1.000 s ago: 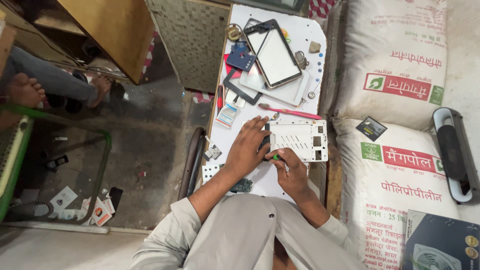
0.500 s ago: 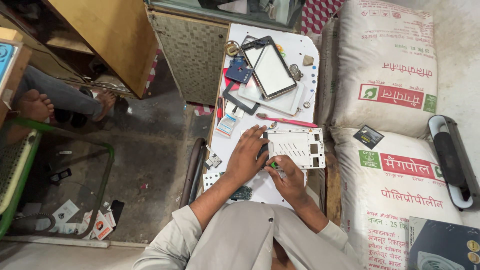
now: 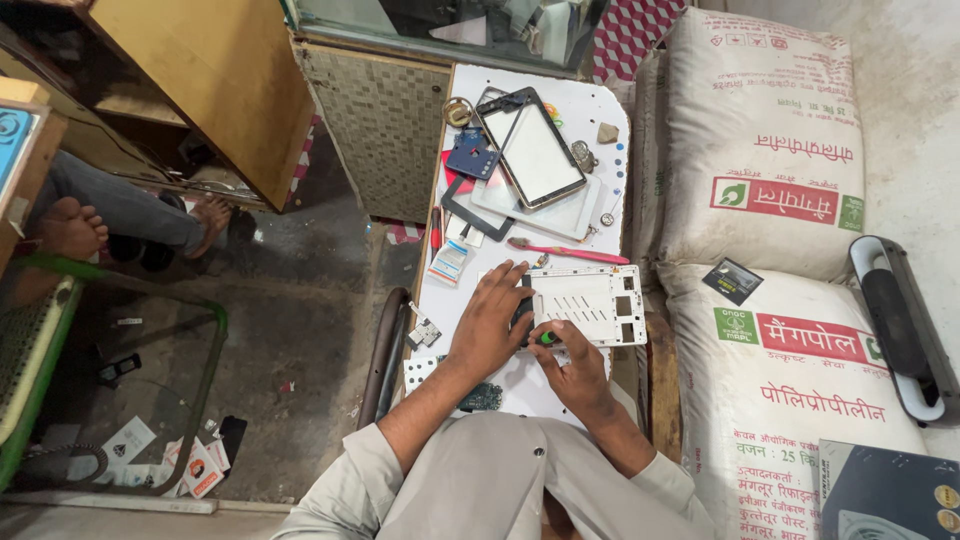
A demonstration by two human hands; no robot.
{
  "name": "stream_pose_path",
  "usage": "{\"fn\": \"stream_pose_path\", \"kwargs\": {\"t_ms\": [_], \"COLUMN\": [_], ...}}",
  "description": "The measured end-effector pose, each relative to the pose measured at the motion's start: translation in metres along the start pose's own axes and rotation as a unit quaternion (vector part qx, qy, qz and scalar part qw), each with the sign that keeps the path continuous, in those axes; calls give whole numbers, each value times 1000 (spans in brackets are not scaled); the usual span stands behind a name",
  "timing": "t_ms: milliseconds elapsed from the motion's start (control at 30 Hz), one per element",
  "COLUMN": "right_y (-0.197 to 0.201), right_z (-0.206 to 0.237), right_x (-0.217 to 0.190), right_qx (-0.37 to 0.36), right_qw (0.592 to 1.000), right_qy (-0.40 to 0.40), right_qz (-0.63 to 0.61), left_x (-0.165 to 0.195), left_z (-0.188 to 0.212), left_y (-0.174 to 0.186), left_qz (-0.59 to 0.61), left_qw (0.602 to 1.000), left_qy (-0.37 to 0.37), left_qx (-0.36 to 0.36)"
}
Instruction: The person brushes a green phone circuit board with a pink toothbrush, then holds a white phone frame and uses a green-handled screwdriver to work on a black component fitted into the frame, repeatedly turning the screwdriver and repositioning the part.
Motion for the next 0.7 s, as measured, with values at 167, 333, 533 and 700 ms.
{"fn": "stream_pose_path", "kwargs": {"t_ms": [167, 333, 533, 700], "right_y": [-1, 0, 0, 1], "right_z": [0, 3, 5, 5], "right_x": [2, 3, 4, 3], "right_qx": [10, 18, 28, 32], "right_qw": [1000, 1000, 1000, 999], "right_qy": [1, -9, -4, 8], "right_qz": [2, 0, 9, 9], "left_x": [0, -1, -1, -1], "left_z": [-1, -2, -1, -1], "left_y": [1, 2, 2, 2], "left_qz": [6, 8, 9, 9], "left_qw": [1000, 1000, 1000, 999], "left_qy": [-2, -12, -20, -19], "left_qx": [5, 16, 22, 25]}}
Point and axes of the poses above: each hand's wrist, its own z-axis away from the middle knuckle, its own y-axis out of the back of the hand, x = y × z, the point moved 1 cm from there along -z, towards the middle knuckle, and after that the axes turned 10 degrees about -x, right-handed, at the moved point
